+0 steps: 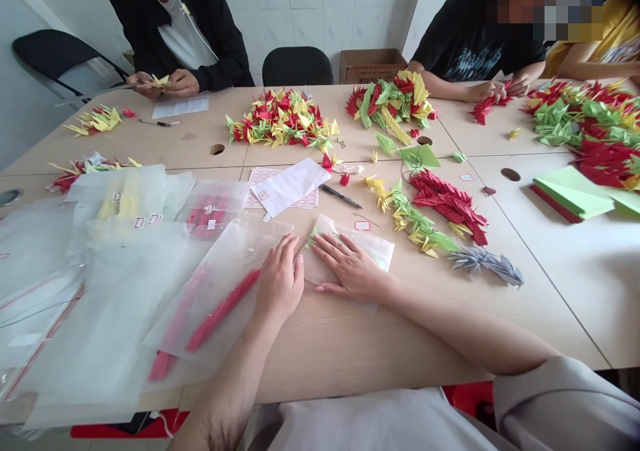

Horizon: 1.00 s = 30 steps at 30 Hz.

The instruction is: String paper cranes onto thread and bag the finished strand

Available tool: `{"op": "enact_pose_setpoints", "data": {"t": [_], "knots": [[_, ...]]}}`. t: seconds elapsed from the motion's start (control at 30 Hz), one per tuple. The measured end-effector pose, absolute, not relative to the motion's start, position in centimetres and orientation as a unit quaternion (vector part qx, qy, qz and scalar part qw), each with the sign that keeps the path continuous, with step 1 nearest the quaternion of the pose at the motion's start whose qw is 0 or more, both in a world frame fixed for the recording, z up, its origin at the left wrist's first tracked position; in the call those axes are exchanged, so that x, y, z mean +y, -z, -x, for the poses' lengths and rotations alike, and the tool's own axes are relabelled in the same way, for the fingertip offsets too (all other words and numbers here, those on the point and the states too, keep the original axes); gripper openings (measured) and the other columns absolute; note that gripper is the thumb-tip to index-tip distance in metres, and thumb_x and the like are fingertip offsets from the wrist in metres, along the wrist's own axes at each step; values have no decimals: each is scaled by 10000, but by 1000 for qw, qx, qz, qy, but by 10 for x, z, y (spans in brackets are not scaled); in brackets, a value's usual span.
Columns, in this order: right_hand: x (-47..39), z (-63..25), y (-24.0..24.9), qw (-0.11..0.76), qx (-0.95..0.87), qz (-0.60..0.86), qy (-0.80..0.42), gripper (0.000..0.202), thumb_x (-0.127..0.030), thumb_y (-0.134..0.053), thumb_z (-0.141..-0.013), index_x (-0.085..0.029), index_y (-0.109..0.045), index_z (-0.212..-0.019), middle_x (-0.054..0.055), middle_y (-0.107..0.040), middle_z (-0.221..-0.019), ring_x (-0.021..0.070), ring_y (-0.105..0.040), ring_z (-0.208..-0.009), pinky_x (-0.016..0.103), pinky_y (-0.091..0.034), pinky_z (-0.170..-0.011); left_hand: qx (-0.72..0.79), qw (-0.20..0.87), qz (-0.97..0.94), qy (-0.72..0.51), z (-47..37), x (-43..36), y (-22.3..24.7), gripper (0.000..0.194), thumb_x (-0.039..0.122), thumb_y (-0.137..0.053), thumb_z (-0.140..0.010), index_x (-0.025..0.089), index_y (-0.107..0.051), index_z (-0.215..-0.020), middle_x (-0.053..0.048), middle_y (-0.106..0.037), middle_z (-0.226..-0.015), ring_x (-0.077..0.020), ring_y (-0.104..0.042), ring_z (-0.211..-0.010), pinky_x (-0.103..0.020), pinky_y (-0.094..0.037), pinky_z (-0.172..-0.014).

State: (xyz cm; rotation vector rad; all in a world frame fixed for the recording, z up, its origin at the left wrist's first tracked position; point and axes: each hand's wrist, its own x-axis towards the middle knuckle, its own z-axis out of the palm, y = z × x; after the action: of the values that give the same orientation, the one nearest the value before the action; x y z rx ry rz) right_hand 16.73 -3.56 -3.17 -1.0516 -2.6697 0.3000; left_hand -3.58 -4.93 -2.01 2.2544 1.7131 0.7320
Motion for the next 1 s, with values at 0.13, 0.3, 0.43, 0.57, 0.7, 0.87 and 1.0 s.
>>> {"op": "enact_pose_setpoints", "data": {"t": [0.13,0.3,0.43,0.57,0.7,0.87,1.0], "knots": [[-34,-171,25,121,-928,337,-105,793,-669,-364,-942,-189,-228,-1558,123,-233,-1610,279,-195,-1502,537,-113,-1223,574,106,-771,-253,36,-49,20,404,241,-367,-990,148,-452,-1374,-157,-493,-1461,-270,-447,-1374,-487,-397,-1119],[-34,-197,-4,133,-937,303,-111,699,-581,-359,-984,-230,-189,-1564,95,-223,-1620,288,-196,-1501,613,-16,-1200,553,124,-780,-265,34,-54,10,419,263,-387,-989,156,-433,-1392,-155,-475,-1472,-264,-428,-1388,-455,-404,-1119],[-32,-229,-20,188,-892,387,-138,547,-463,-381,-1007,-235,-345,-1504,111,-388,-1549,284,-380,-1418,519,-313,-1156,551,155,-776,-265,29,-54,2,409,298,-430,-979,187,-463,-1371,-132,-513,-1437,-259,-462,-1360,-446,-413,-1111],[-29,-249,-11,199,-814,521,-162,374,-369,-425,-1000,-240,-520,-1338,110,-598,-1315,281,-588,-1180,465,-493,-972,559,214,-755,-268,23,-41,3,412,307,-493,-941,181,-497,-1333,-132,-543,-1390,-251,-496,-1325,-431,-416,-1111],[-24,-251,4,175,-777,568,-207,325,-299,-427,-984,-196,-561,-1262,108,-649,-1184,262,-610,-1101,417,-511,-901,529,219,-776,-266,11,-26,9,382,268,-502,-927,164,-523,-1294,-136,-551,-1371,-249,-495,-1317,-438,-395,-1128],[-17,-251,11,161,-773,565,-241,248,-352,-558,-899,-164,-677,-1008,77,-636,-908,210,-619,-826,329,-507,-740,523,249,-758,-301,3,-23,16,342,225,-526,-907,178,-556,-1244,-133,-559,-1349,-243,-572,-1210,-429,-497,-1021],[-13,-254,7,129,-777,535,-305,156,-326,-629,-833,-175,-657,-804,60,-621,-895,177,-608,-759,289,-492,-681,542,312,-701,-341,7,-24,24,456,230,-613,-848,167,-519,-1290,-143,-570,-1280,-205,-640,-1061,-368,-559,-900]]}}
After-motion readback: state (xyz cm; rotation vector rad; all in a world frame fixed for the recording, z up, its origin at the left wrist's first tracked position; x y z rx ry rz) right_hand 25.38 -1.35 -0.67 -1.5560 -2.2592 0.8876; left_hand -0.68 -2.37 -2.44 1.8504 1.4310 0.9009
